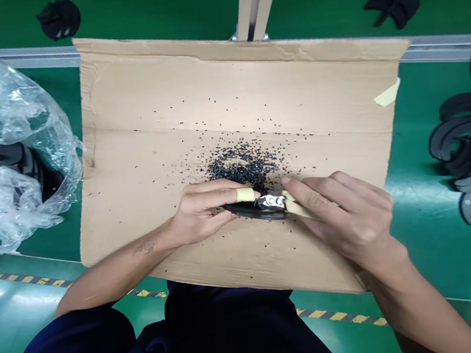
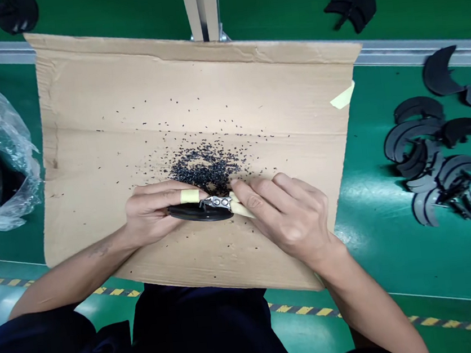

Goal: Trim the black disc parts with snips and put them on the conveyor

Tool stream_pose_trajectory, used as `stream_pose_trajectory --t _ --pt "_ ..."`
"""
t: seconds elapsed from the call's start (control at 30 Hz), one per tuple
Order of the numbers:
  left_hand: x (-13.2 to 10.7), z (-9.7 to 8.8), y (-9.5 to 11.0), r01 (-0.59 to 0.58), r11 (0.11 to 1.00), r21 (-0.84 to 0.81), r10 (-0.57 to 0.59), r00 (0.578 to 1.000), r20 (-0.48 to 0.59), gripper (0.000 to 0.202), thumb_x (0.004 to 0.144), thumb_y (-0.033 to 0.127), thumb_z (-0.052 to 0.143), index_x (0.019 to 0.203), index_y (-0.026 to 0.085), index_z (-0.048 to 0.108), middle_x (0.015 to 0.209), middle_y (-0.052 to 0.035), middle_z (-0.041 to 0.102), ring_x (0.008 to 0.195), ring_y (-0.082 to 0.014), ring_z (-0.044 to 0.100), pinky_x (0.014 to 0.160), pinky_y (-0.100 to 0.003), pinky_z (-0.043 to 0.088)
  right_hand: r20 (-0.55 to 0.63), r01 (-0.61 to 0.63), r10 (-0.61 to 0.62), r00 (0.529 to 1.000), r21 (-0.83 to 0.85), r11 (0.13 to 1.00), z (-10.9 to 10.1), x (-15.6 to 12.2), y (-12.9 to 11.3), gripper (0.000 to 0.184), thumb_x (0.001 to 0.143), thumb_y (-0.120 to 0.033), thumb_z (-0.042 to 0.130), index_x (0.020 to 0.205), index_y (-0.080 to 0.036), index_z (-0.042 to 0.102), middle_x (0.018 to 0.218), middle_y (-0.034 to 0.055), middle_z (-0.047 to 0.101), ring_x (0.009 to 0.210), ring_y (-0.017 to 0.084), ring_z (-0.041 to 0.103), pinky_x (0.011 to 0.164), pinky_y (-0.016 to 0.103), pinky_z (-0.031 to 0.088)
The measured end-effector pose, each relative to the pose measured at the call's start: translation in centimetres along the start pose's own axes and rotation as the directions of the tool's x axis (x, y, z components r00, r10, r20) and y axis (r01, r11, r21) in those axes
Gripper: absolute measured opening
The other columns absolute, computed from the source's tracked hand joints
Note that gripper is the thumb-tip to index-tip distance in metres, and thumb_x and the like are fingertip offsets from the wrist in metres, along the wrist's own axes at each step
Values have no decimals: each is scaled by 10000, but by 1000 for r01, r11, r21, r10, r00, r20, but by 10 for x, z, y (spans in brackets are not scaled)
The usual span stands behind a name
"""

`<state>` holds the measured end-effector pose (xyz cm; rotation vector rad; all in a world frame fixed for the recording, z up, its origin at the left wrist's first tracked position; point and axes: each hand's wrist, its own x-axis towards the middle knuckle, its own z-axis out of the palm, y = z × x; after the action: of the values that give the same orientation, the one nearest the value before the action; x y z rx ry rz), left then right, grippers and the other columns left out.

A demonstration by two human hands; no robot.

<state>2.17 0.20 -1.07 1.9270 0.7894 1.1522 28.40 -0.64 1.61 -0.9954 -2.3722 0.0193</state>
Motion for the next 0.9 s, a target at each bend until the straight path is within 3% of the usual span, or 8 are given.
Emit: stream_pose_trajectory --t 0.17,0.27,0.33,0.43,0.53,0.6,0.73,0.9 --pt "1 3 0 -18 1000 -10 19 999 50 248 924 173 734 1172 180 728 1021 -92 796 927 -142 765 806 -223 623 59 -130 117 991 359 924 3 -1 0 280 938 -146 696 1213 -197 694 981 79 769 828 179 728 696 298 567" --pt "1 4 8 71 997 -1 -71 995 76 227 962 255 695 1169 161 685 1019 -94 776 917 -153 749 817 -243 608 99 -207 181 978 483 851 -5 4 6 280 943 -187 697 1217 -238 669 1014 65 749 860 178 732 713 288 577" --pt "6 -1 12 151 989 -13 -149 986 71 268 999 345 644 1191 159 658 1025 -96 766 913 -159 742 811 -252 604 111 -225 198 974 372 900 -13 6 13 293 950 -267 699 1238 -250 648 1056 71 744 869 202 724 710 318 568" --pt "26 -24 9 176 984 -13 -175 983 64 397 1080 462 434 1232 170 655 1080 -111 755 971 -176 729 851 -298 603 106 -179 175 979 23 984 -20 0 28 327 991 -481 590 1211 -250 664 958 88 732 825 283 688 662 401 527" --pt "66 -62 -4 111 975 193 -115 993 9 440 1101 435 347 1256 168 662 1166 -118 730 1083 -200 689 962 -366 570 116 -58 82 990 -198 979 -18 -14 41 358 1022 -497 490 1181 -238 679 972 115 741 800 303 667 633 424 498" --pt "98 -86 -21 139 901 410 -123 990 -65 386 1079 396 424 1281 153 646 1275 -127 693 1204 -227 633 1074 -406 507 119 -34 74 990 -304 952 -17 -22 43 390 1032 -476 464 1190 -185 670 998 152 734 845 321 666 653 438 512" --pt "156 -111 -62 401 637 658 -340 913 -228 350 1053 284 443 1310 144 635 1357 -128 662 1270 -240 577 1164 -396 410 154 -50 118 981 -387 921 -18 -31 35 492 1038 -492 444 1300 -117 625 1084 202 712 1030 351 664 825 489 574" --pt "184 -109 -86 478 626 616 -421 872 -249 347 914 124 554 1239 84 670 1335 -200 670 1279 -347 579 1145 -496 432 220 -127 204 954 -321 939 -32 -34 18 607 999 -590 498 1383 -130 591 1273 221 669 1221 367 633 979 524 579"
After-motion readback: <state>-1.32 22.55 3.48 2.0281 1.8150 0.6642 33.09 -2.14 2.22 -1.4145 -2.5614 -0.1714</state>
